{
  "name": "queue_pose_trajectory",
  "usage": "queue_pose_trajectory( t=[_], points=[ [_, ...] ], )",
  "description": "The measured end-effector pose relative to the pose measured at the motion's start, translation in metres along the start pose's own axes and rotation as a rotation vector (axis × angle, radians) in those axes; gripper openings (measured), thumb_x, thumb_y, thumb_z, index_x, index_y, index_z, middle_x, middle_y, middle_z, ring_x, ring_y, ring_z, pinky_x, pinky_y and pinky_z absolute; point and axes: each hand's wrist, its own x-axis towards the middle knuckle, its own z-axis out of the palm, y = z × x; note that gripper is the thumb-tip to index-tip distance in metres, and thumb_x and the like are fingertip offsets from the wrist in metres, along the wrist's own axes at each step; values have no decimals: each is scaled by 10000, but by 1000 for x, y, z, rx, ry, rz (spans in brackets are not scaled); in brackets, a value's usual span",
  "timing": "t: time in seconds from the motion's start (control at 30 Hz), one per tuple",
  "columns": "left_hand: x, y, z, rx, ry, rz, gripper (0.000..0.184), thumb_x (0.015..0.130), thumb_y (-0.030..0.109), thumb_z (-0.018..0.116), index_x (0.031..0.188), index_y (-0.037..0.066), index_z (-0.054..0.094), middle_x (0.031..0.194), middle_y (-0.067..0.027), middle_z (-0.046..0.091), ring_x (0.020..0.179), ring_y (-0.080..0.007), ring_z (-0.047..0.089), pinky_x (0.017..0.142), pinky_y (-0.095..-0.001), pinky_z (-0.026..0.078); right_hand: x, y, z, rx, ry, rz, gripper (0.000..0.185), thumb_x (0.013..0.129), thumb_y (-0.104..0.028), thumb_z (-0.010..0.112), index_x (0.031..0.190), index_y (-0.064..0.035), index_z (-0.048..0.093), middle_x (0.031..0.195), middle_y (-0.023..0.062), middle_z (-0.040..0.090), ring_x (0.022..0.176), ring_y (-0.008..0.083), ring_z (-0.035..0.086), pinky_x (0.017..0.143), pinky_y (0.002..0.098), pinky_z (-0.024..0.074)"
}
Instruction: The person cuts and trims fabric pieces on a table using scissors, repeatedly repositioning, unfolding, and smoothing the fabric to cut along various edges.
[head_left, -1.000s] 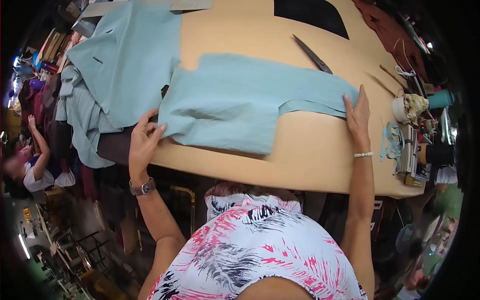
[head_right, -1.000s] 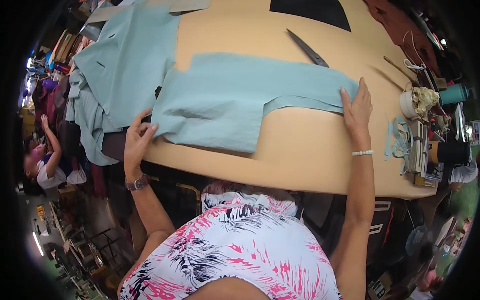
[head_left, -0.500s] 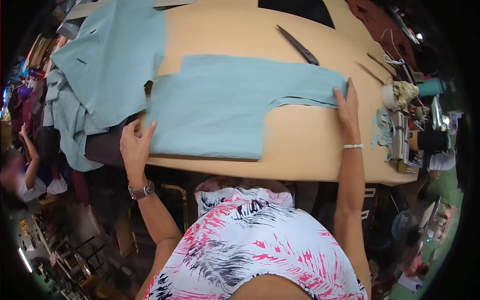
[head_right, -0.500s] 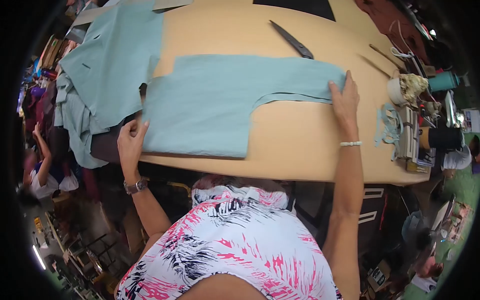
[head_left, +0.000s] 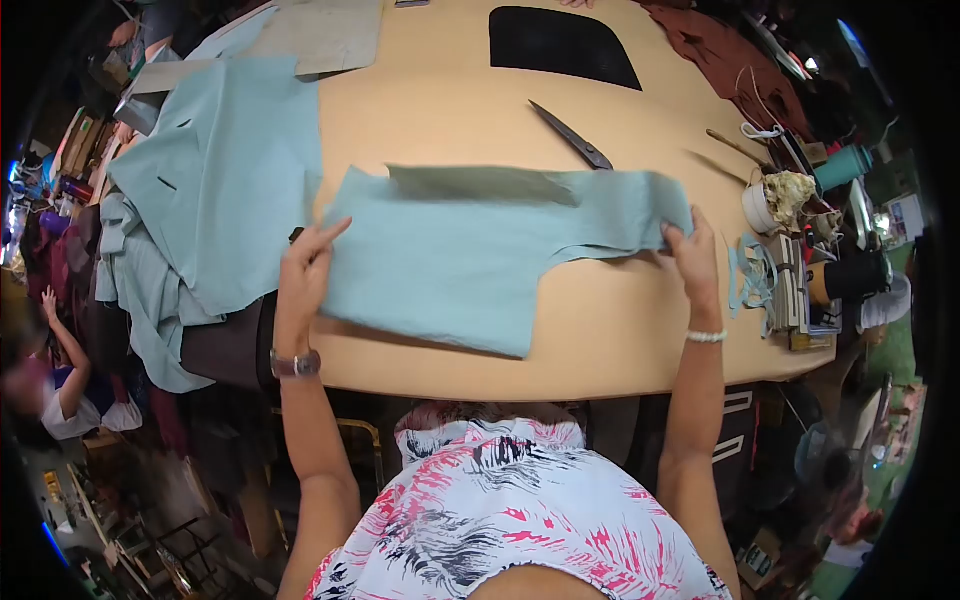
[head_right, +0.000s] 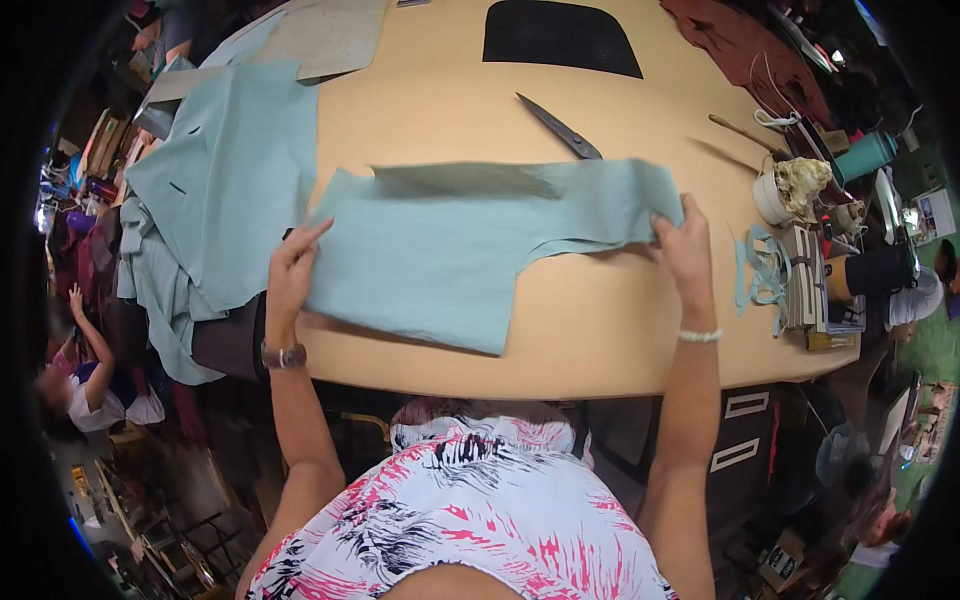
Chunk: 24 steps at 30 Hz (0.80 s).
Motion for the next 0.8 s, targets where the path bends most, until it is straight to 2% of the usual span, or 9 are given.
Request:
queue_pose_trajectory(
  t=[0.07,0.17,0.27,0.47,0.57,0.6,0.7,0.73,0.8],
  points=[
    [32,-8,-1,80,-111,-78,430,754,-38,442,1180,-41,501,1149,-193,554,1116,-243,505,974,-294,337,24,-12,-8,-28,46,-85,329,746,-88,586,1041,36,513,879,115,590,699,173,589,576,270,511],
    [77,-12,5,72,13,99,454,743,-21,461,1195,-36,498,1201,-162,532,1104,-196,500,947,-260,341,63,-37,-12,-62,60,-108,410,730,-73,609,1103,43,486,884,112,590,704,167,591,573,253,512],
    [113,-10,3,103,80,111,473,713,-4,470,1183,-44,507,1175,-164,550,1064,-194,524,929,-249,355,99,-56,-5,-45,76,-128,478,713,-75,635,1141,52,464,905,122,594,721,174,599,574,248,514],
    [177,-36,6,109,83,71,473,677,58,519,1135,-61,529,1138,-239,547,1096,-310,515,954,-310,366,181,-51,16,15,132,-129,548,684,-88,682,1165,43,454,966,158,594,751,196,613,566,265,526],
    [194,-43,17,364,-16,66,503,692,89,541,1177,-39,500,1197,-261,490,1123,-354,474,954,-337,368,210,-41,29,-170,253,-143,598,686,-121,696,1193,37,423,969,186,596,801,275,612,658,342,527],
    [194,-42,20,468,34,102,524,706,129,558,1201,-22,478,1229,-259,456,1145,-359,447,958,-352,363,204,-39,34,-485,425,-215,628,697,-160,695,1217,22,394,1074,225,539,961,359,546,834,415,451],
    [186,-32,46,693,124,227,598,753,269,580,1272,26,409,1314,-252,358,1206,-373,365,974,-406,336,175,-40,55,-581,614,-438,618,711,-203,684,1215,7,394,1188,229,446,1105,387,433,948,449,330],
    [180,-26,55,713,122,282,625,771,330,569,1293,41,382,1335,-248,327,1224,-376,338,981,-428,320,156,-41,58,-619,499,-474,592,751,-243,645,1228,-6,389,1259,225,370,1162,370,374,962,443,307],
    [158,-18,80,729,69,342,666,803,463,508,1326,83,346,1364,-233,291,1253,-382,288,995,-493,262,117,-26,71,-697,403,-695,570,787,-254,602,1257,-28,374,1250,208,388,1172,361,358,972,462,285]
  ],
)
